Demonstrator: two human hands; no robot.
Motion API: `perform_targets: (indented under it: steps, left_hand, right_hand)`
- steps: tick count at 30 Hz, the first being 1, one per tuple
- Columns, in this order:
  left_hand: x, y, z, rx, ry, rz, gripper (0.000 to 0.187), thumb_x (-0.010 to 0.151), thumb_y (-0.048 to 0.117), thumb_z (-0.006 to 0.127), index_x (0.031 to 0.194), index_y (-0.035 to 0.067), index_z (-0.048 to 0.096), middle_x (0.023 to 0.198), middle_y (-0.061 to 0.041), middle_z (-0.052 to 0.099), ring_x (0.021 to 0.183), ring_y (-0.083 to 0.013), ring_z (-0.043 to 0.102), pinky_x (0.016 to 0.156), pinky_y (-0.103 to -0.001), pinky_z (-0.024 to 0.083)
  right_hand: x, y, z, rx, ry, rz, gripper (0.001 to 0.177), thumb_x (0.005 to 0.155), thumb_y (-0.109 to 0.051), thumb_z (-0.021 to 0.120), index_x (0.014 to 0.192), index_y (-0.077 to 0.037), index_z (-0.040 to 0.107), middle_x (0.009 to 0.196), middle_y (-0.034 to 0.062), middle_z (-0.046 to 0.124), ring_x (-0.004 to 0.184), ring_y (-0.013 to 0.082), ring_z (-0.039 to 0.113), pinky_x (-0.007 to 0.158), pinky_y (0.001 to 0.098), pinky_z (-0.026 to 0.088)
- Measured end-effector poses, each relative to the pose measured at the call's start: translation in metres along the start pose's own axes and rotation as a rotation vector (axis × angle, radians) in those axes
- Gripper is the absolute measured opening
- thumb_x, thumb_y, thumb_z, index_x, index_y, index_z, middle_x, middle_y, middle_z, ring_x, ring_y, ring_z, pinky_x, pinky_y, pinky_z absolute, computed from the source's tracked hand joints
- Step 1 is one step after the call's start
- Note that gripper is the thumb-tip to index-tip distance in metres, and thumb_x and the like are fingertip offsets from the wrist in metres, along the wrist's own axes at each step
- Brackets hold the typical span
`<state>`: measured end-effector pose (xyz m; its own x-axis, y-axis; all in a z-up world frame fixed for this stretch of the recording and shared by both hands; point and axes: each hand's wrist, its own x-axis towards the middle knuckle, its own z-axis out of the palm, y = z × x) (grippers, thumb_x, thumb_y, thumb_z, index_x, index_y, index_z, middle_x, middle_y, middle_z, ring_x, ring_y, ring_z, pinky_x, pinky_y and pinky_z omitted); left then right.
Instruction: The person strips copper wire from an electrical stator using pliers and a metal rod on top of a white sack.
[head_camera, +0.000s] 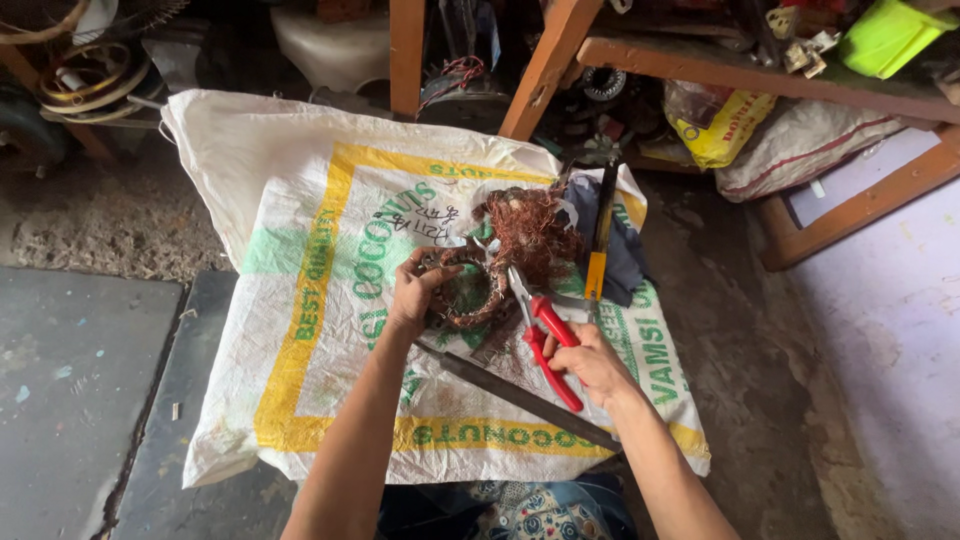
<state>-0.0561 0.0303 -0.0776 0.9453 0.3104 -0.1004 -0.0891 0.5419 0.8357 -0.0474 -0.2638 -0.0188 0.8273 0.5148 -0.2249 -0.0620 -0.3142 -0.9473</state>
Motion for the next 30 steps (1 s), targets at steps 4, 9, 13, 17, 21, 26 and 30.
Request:
perform_targets:
  steps: [4,9,13,17,21,26,30]
  left_hand:
    - [0.000,0.000,0.001,0.023,-0.021,0.016,0.036,0.080,0.001,0.070,0.115,0.005,0.064,0.089,-0.015,0.076,0.055,-0.0164,0.064,0.040,-0.028,0.049]
    - [0.001,-0.001,-0.004,0.014,-0.004,0.004,0.035,0.078,0.000,0.067,0.112,0.004,0.062,0.086,-0.014,0.075,0.059,-0.0174,0.071,0.041,-0.030,0.054]
    - [0.005,-0.011,-0.005,-0.025,-0.033,0.050,0.033,0.080,-0.002,0.067,0.112,0.001,0.063,0.086,-0.013,0.075,0.062,-0.0177,0.070,0.045,-0.028,0.055]
    - [0.006,-0.014,-0.010,-0.030,-0.058,0.104,0.032,0.082,-0.002,0.067,0.114,0.000,0.063,0.085,-0.014,0.073,0.059,-0.0173,0.064,0.044,-0.027,0.050]
    - [0.006,-0.012,-0.008,-0.008,-0.035,0.037,0.031,0.081,-0.002,0.065,0.111,0.003,0.062,0.085,-0.013,0.075,0.064,-0.0185,0.072,0.045,-0.031,0.056]
    - [0.005,-0.007,-0.010,-0.045,-0.078,0.050,0.029,0.084,0.003,0.064,0.112,0.004,0.062,0.091,-0.010,0.077,0.069,-0.0164,0.075,0.048,-0.030,0.058]
    - [0.006,-0.011,-0.006,-0.004,-0.047,0.060,0.027,0.090,0.009,0.071,0.115,0.001,0.063,0.089,-0.010,0.072,0.063,-0.0150,0.068,0.045,-0.028,0.054]
  right_hand:
    - [0.002,-0.010,-0.001,-0.380,0.086,0.130,0.014,0.073,0.007,0.064,0.080,-0.004,0.068,0.096,0.0103,0.075,0.074,0.0210,0.064,0.076,0.0398,0.055]
    - [0.010,-0.041,0.003,-0.260,0.099,0.153,0.018,0.067,0.011,0.062,0.073,-0.005,0.069,0.091,0.0079,0.077,0.073,0.0163,0.067,0.074,0.0345,0.057]
    - [0.028,-0.072,-0.006,-0.314,0.187,0.125,0.016,0.069,0.011,0.069,0.075,-0.003,0.064,0.082,0.0193,0.069,0.075,0.0213,0.064,0.082,0.0339,0.054]
    - [0.045,-0.097,-0.012,-0.281,0.303,0.039,0.018,0.071,0.009,0.064,0.076,-0.008,0.063,0.082,0.0136,0.069,0.076,0.0237,0.064,0.084,0.0401,0.054]
    - [0.033,-0.079,-0.012,-0.376,0.187,0.112,0.020,0.067,0.010,0.065,0.074,-0.009,0.062,0.083,0.0079,0.073,0.084,0.0184,0.066,0.091,0.0377,0.043]
    - [0.017,-0.026,-0.029,0.147,-0.061,0.064,0.016,0.071,0.006,0.070,0.070,-0.006,0.061,0.074,0.0085,0.064,0.078,0.0225,0.065,0.090,0.0395,0.050]
    - [0.019,-0.007,-0.039,0.490,-0.132,-0.067,0.015,0.079,0.004,0.076,0.079,-0.007,0.065,0.079,0.0075,0.062,0.082,0.0236,0.063,0.094,0.0420,0.053]
